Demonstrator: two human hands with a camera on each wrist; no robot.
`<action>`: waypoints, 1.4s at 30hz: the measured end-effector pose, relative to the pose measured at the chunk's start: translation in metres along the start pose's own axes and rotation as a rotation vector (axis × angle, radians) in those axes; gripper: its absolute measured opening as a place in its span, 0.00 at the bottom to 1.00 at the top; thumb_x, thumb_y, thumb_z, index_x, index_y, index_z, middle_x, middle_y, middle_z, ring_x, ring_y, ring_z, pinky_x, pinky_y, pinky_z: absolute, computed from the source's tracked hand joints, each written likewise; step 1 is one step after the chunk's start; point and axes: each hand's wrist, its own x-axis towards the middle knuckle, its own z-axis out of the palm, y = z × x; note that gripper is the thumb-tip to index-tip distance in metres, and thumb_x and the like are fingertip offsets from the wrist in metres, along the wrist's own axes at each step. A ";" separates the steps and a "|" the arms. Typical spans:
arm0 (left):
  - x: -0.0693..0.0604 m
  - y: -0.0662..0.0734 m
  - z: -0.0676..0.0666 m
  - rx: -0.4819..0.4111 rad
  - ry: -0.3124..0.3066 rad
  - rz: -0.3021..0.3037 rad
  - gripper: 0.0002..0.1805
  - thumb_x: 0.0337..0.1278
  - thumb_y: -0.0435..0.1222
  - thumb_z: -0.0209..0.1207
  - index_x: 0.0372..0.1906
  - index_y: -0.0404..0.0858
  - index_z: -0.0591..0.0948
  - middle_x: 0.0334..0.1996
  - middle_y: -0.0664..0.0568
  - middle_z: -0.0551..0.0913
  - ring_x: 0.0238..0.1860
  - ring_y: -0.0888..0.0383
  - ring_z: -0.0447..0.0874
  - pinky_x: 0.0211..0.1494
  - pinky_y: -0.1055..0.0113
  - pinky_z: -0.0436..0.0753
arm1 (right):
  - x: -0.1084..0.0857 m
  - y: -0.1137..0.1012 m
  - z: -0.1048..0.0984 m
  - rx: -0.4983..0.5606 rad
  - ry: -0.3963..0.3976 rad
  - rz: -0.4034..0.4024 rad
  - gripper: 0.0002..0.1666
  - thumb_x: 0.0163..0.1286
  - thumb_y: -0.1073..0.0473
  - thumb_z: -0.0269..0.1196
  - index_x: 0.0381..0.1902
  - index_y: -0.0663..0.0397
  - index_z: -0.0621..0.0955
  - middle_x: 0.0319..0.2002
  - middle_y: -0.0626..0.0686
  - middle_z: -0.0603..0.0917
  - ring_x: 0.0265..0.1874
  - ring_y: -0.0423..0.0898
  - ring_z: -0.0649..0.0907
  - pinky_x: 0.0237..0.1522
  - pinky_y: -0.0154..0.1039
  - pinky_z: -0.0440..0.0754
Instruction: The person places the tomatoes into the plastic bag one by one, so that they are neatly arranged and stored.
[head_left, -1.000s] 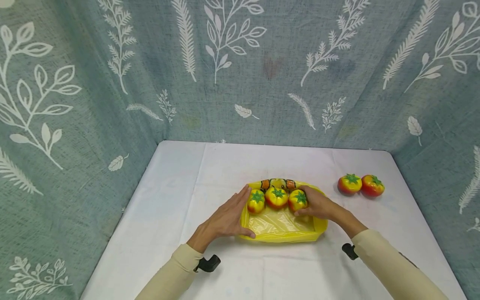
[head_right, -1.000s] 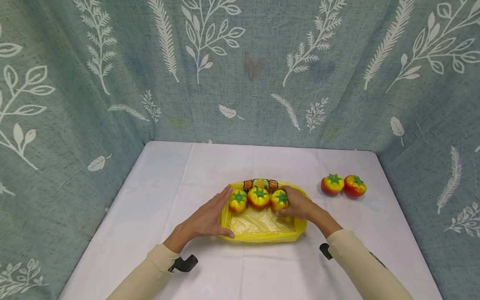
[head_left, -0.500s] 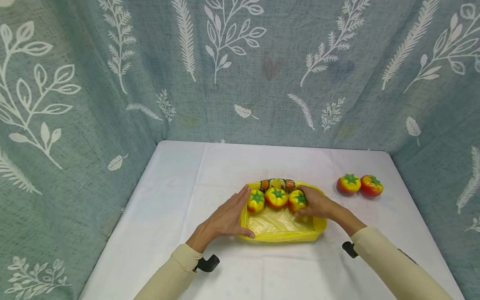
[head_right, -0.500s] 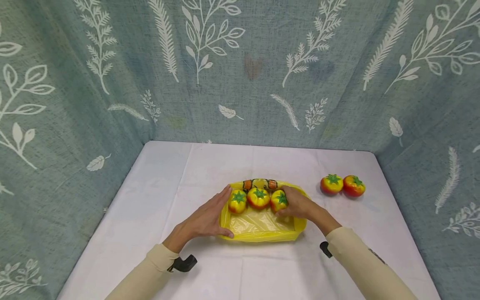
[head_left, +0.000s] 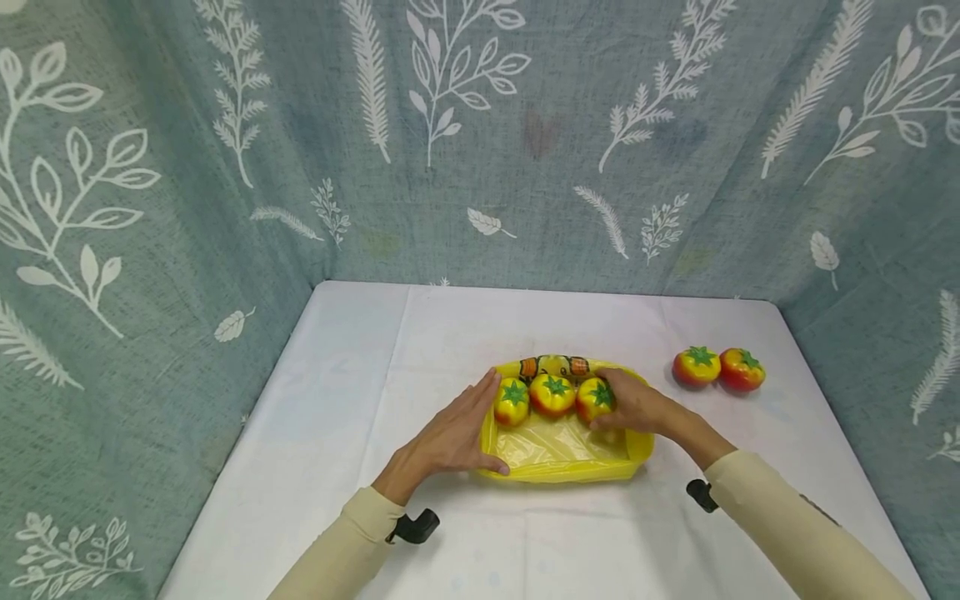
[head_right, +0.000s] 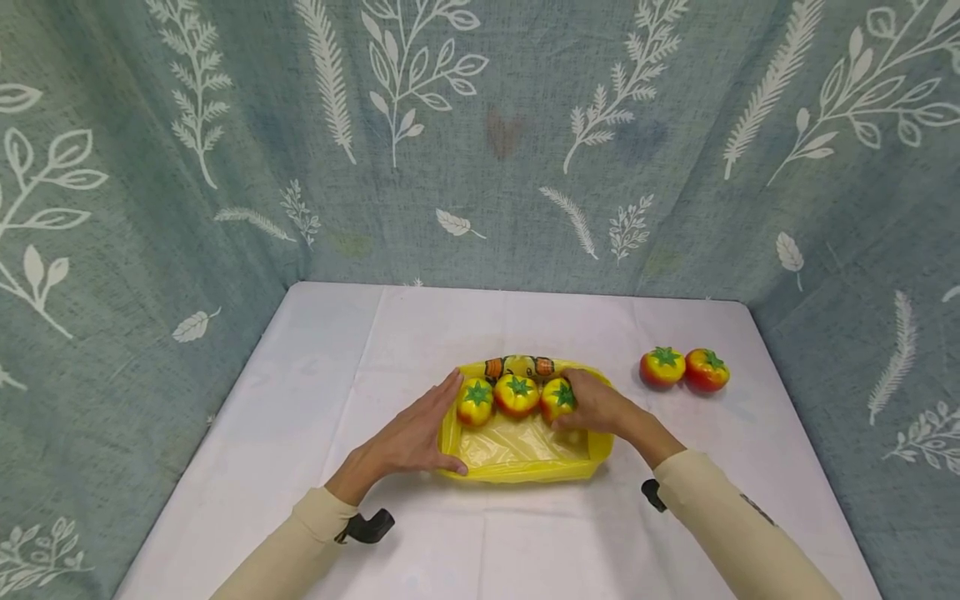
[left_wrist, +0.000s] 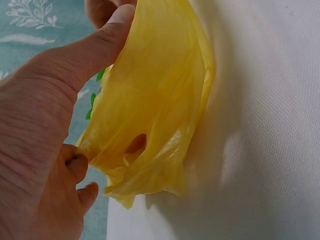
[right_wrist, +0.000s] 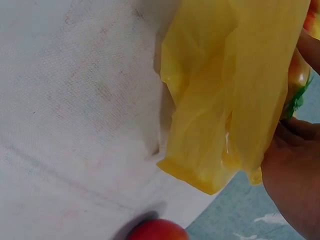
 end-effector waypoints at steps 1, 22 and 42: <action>0.000 0.000 0.000 -0.003 0.002 0.000 0.76 0.38 0.70 0.70 0.81 0.34 0.41 0.82 0.44 0.36 0.81 0.49 0.42 0.80 0.54 0.49 | 0.000 0.000 -0.001 -0.005 0.003 -0.005 0.54 0.60 0.49 0.76 0.71 0.75 0.62 0.66 0.73 0.70 0.65 0.67 0.71 0.69 0.64 0.67; 0.001 -0.004 0.003 0.015 -0.018 -0.019 0.76 0.38 0.72 0.67 0.82 0.37 0.40 0.82 0.47 0.34 0.81 0.54 0.38 0.80 0.58 0.47 | -0.034 -0.023 -0.027 0.029 0.051 0.081 0.56 0.60 0.41 0.74 0.74 0.65 0.63 0.71 0.68 0.67 0.68 0.68 0.69 0.66 0.66 0.70; 0.005 -0.006 0.003 0.011 -0.023 -0.023 0.77 0.37 0.72 0.68 0.82 0.37 0.40 0.82 0.48 0.34 0.81 0.55 0.38 0.80 0.58 0.47 | -0.070 -0.004 -0.037 0.161 0.226 0.059 0.56 0.62 0.40 0.73 0.75 0.66 0.61 0.72 0.70 0.64 0.69 0.73 0.66 0.63 0.66 0.72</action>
